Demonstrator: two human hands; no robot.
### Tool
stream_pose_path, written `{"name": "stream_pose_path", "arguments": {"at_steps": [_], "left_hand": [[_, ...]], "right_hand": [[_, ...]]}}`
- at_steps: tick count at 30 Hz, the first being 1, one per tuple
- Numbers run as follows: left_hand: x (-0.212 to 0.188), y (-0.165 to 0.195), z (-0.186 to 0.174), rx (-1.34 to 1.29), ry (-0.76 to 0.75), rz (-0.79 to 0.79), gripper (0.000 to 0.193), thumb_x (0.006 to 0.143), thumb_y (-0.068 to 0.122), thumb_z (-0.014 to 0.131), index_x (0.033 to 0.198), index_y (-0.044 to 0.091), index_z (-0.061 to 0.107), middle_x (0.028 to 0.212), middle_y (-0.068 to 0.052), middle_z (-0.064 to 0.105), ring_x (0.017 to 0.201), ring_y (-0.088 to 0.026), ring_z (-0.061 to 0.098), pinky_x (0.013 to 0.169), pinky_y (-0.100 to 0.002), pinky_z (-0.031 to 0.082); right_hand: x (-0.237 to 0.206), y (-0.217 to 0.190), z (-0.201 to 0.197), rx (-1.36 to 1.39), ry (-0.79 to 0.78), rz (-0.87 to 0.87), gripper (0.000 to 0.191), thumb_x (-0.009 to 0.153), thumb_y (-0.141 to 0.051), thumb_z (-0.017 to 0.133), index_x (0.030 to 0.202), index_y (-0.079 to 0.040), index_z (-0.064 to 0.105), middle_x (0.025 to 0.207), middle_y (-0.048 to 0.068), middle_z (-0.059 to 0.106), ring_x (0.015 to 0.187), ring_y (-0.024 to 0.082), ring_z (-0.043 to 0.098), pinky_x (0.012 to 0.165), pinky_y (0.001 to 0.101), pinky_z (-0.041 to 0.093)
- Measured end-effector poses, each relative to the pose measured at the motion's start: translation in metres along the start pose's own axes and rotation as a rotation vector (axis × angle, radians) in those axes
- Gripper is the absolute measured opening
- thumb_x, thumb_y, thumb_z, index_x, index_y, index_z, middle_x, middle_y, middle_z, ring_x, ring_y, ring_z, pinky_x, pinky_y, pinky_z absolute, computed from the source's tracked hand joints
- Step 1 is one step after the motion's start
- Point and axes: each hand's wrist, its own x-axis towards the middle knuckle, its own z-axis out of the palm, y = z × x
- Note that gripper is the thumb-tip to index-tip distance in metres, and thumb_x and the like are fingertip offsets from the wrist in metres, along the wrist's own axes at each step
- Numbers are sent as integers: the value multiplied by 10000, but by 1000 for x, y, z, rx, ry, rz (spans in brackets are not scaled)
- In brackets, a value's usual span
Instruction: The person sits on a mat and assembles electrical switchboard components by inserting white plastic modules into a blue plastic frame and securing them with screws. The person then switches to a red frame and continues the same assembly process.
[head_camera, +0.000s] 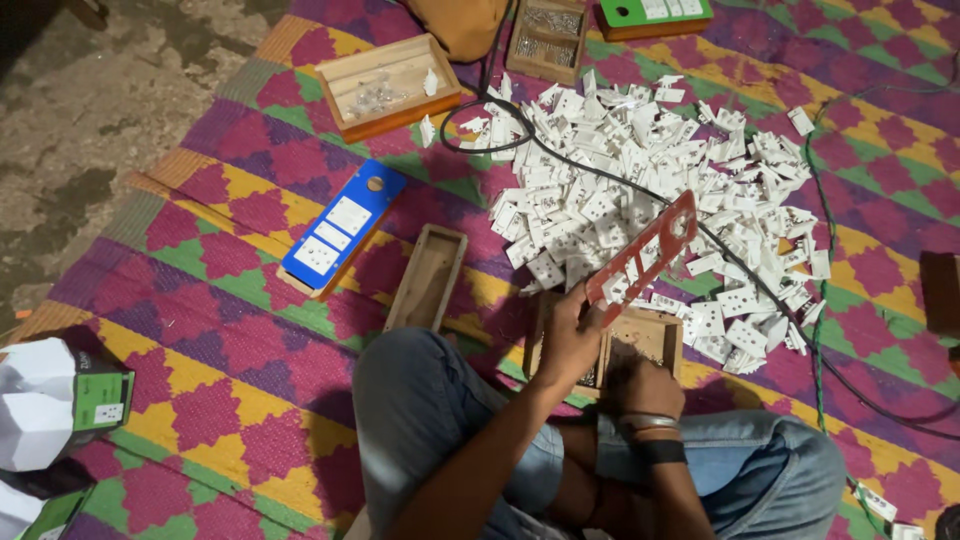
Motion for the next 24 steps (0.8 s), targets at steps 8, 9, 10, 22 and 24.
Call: {"name": "stream_pose_path", "arguments": {"at_steps": [8, 9, 10, 22, 24], "left_hand": [[-3, 15, -3, 60, -33, -23, 364, 992, 29, 526, 1347, 27, 607, 1168, -160, 740, 1082, -230, 703, 918, -336, 527], [-3, 16, -4, 71, -35, -22, 385, 985, 23, 524, 1363, 31, 597, 1184, -162, 731, 1102, -235, 700, 920, -337, 525], [-2, 17, -4, 84, -35, -16, 407, 978, 17, 523, 1380, 36, 587, 1200, -164, 722, 1123, -240, 696, 923, -338, 523], [-9, 27, 3, 161, -84, 88, 376, 1009, 25, 542, 1381, 42, 594, 1184, -195, 728, 1115, -305, 719, 929, -374, 542], [-10, 31, 2, 170, -99, 39, 382, 1007, 40, 546, 1385, 62, 596, 1151, -183, 738, 1066, -301, 736, 897, -376, 552]], "right_hand": [[-6, 12, 5, 290, 185, -94, 289, 787, -362, 802, 964, -134, 806, 880, 213, 758, 831, 421, 722, 752, 511, 581], [-5, 14, 1, 590, 200, -124, 238, 823, -271, 781, 984, -96, 786, 876, 188, 751, 793, 356, 703, 713, 457, 568], [-3, 16, -7, 893, 212, -158, 190, 859, -179, 763, 1004, -58, 767, 873, 163, 743, 755, 293, 682, 675, 404, 554], [20, -8, -124, 1133, 175, -315, 129, 932, -52, 760, 1040, 16, 778, 878, 50, 756, 641, 109, 594, 563, 250, 478], [24, -13, -125, 1008, 298, -513, 132, 913, -36, 774, 1031, 25, 772, 946, 44, 740, 787, 99, 626, 693, 242, 497]]}}
